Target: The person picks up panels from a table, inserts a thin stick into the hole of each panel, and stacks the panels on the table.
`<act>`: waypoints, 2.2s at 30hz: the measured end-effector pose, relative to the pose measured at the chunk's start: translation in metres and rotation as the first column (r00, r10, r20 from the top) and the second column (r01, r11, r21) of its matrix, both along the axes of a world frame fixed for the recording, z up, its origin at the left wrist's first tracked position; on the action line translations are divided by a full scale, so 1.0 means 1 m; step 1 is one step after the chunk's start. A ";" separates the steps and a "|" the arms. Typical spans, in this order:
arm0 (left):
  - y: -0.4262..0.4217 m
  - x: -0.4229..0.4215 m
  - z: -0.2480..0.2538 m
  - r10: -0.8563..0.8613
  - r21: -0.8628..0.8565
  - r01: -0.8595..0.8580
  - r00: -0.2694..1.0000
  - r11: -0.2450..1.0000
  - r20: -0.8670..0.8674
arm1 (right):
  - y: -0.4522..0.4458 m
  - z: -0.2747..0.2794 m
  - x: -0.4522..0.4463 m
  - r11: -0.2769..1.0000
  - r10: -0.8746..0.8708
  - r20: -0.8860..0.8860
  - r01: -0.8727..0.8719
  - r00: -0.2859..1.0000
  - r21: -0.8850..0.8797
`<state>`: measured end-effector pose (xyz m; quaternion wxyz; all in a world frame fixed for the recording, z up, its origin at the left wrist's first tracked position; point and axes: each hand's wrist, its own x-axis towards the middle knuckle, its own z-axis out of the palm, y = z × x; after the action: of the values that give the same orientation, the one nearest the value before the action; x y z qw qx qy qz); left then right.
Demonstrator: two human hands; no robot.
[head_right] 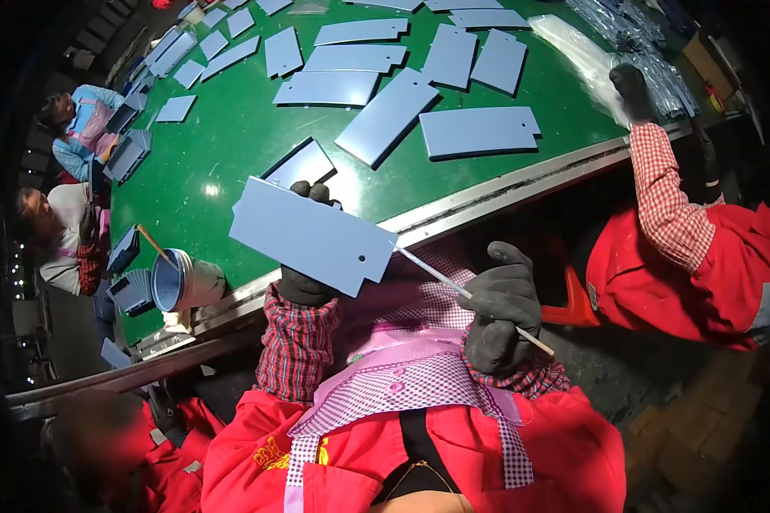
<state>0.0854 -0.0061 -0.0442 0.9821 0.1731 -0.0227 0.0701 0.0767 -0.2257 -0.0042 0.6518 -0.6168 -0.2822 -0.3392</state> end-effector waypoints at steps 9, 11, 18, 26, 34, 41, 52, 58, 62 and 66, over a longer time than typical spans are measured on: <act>0.008 -0.011 -0.012 -0.038 0.032 0.039 0.999 0.999 -0.031 | 0.006 -0.002 -0.003 0.997 0.045 -0.045 -0.048 0.998 -0.064; 0.008 -0.014 -0.014 -0.024 0.082 0.031 0.997 0.996 -0.077 | 0.009 -0.003 -0.004 0.998 0.038 -0.039 -0.040 0.999 -0.048; 0.006 -0.015 -0.016 0.095 0.170 -0.078 0.991 0.982 -0.093 | 0.013 0.009 -0.007 0.996 0.023 -0.068 -0.029 0.997 -0.090; 0.005 -0.024 0.001 0.054 0.157 -0.024 0.980 0.987 -0.192 | 0.010 0.001 -0.002 0.982 0.096 -0.054 -0.103 0.994 -0.155; -0.001 -0.022 0.020 0.222 0.426 -0.135 0.962 0.895 -0.161 | 0.009 -0.002 0.001 0.974 0.157 -0.069 -0.166 0.985 -0.157; 0.007 -0.015 0.010 0.190 0.603 -0.146 0.982 0.785 -0.009 | 0.010 -0.001 0.004 0.960 0.179 -0.088 -0.193 0.980 -0.203; -0.007 -0.014 0.034 0.185 0.358 -0.126 0.974 0.925 -0.133 | 0.014 -0.006 -0.001 0.964 0.166 -0.118 -0.186 0.979 -0.192; 0.011 -0.014 0.004 0.156 0.673 -0.163 0.985 0.722 0.071 | 0.008 -0.002 0.000 0.936 0.190 -0.161 -0.228 0.969 -0.267; 0.009 -0.018 0.006 0.243 0.712 -0.225 0.967 0.665 0.079 | 0.008 -0.002 0.001 0.944 0.169 -0.179 -0.212 0.969 -0.253; 0.008 -0.023 0.010 0.248 0.753 -0.212 0.966 0.623 0.067 | 0.012 -0.005 -0.002 0.961 0.171 -0.141 -0.197 0.975 -0.193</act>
<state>0.0623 0.0022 -0.0345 0.8044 0.5676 -0.0062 0.1754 0.0748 -0.2136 -0.0092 0.6295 -0.6717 -0.3311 -0.2075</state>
